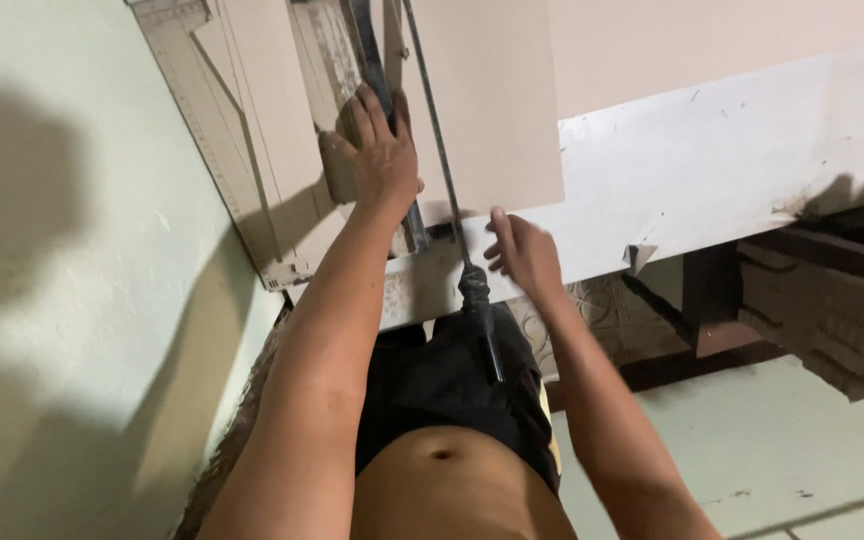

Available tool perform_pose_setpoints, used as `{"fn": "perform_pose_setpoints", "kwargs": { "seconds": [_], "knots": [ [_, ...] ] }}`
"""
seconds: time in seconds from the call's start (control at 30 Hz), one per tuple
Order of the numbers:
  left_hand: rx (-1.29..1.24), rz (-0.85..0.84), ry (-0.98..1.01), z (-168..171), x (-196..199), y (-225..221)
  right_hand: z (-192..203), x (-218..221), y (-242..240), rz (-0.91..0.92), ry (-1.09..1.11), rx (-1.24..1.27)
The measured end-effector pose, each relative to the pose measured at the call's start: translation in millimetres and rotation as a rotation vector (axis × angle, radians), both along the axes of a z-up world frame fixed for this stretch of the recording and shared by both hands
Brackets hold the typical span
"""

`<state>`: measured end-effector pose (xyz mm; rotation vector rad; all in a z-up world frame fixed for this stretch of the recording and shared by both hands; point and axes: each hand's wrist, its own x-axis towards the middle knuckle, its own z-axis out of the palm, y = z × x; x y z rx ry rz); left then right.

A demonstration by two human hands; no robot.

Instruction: Using a manual paper cutter to trim or cut thin white sheets of material into smaller strips.

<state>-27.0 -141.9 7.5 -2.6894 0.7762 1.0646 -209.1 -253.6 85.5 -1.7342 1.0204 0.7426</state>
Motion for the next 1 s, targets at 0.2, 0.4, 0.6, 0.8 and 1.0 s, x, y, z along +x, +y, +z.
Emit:
{"fn": "perform_pose_setpoints", "kwargs": {
  "seconds": [0.2, 0.4, 0.6, 0.8, 1.0],
  "knots": [
    [0.136, -0.07, 0.032, 8.3, 2.4, -5.1, 58.4, -24.6, 72.7, 0.519, 0.284, -0.207],
    [-0.046, 0.14, 0.136, 23.0, 1.5, -4.1, -61.6, -69.9, 79.9, 0.483, 0.003, -0.329],
    [-0.155, -0.084, -0.061, 12.6, -10.8, 17.7, 111.6, -24.8, 44.5, 0.113, 0.002, -0.017],
    [-0.792, 0.548, 1.105, 20.0, -36.1, 58.5, -5.4, -50.9, 12.1, -0.078, -0.203, 0.137],
    [-0.382, -0.663, 0.007, 27.7, -12.5, 120.8, -126.5, -48.9, 42.5, 0.198, -0.431, 0.02]
  ]
}}
